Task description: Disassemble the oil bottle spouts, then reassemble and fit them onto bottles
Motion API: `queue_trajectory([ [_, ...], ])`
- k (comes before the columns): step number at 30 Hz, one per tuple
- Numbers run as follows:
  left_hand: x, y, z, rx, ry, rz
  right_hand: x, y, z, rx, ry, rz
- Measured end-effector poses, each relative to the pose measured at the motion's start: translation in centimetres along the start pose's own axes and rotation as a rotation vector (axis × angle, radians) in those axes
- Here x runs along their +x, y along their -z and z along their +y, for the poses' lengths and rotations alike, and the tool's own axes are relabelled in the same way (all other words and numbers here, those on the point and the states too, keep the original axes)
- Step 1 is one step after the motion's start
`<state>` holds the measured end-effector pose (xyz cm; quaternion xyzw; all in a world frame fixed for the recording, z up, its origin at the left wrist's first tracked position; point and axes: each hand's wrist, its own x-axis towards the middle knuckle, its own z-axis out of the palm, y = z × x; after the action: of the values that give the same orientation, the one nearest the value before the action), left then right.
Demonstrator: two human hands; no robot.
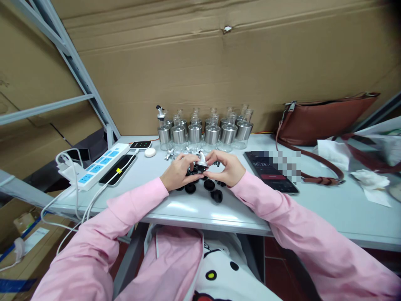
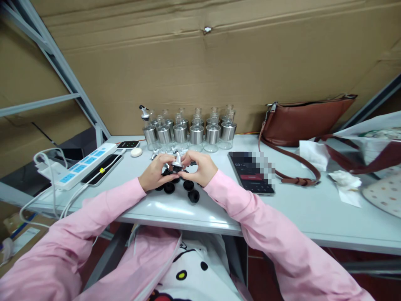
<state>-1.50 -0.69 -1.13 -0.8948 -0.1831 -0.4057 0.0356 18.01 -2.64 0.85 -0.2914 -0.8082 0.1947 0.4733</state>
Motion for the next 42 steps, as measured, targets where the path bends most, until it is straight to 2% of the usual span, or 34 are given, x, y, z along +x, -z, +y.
queue_trajectory([
  [7,0.1,0.0,0.0,0.018,-0.051,-0.006,0.1,0.2,0.2,0.013,-0.008,-0.042],
  [11,0.2,0.3,0.1,0.088,-0.101,-0.043,0.3,0.7,0.3,0.003,-0.046,-0.122],
  [13,0.3,0.4,0.2,0.119,-0.113,-0.037,0.4,1.1,0.4,-0.011,-0.093,-0.209],
  [18,0.4,0.5,0.4,0.169,-0.106,0.012,0.2,2.0,1.0,-0.057,-0.277,-0.572],
  [20,0.3,0.5,0.4,0.177,-0.094,0.010,0.0,2.0,1.1,-0.059,-0.321,-0.629],
  [23,0.2,0.5,0.4,0.184,-0.058,-0.003,-0.3,2.0,0.8,-0.049,-0.345,-0.617],
  [25,0.2,0.5,0.4,0.183,-0.045,-0.004,-0.6,2.2,0.5,0.002,-0.414,-0.610],
  [28,0.2,0.4,0.4,0.180,-0.065,0.016,-0.9,2.6,0.1,0.177,-0.560,-0.616],
  [30,0.2,0.4,0.4,0.182,-0.087,0.033,-1.0,2.7,0.1,0.299,-0.603,-0.611],
  [33,0.2,0.4,0.3,0.183,-0.082,0.038,-0.6,2.1,0.2,0.384,-0.584,-0.608],
  [38,0.1,0.5,0.2,0.203,-0.034,0.088,-0.2,-0.1,0.1,0.337,-0.492,-0.430],
  [42,0.2,0.5,0.2,0.188,-0.052,0.123,-0.6,-1.3,-0.1,0.281,-0.448,-0.398],
])
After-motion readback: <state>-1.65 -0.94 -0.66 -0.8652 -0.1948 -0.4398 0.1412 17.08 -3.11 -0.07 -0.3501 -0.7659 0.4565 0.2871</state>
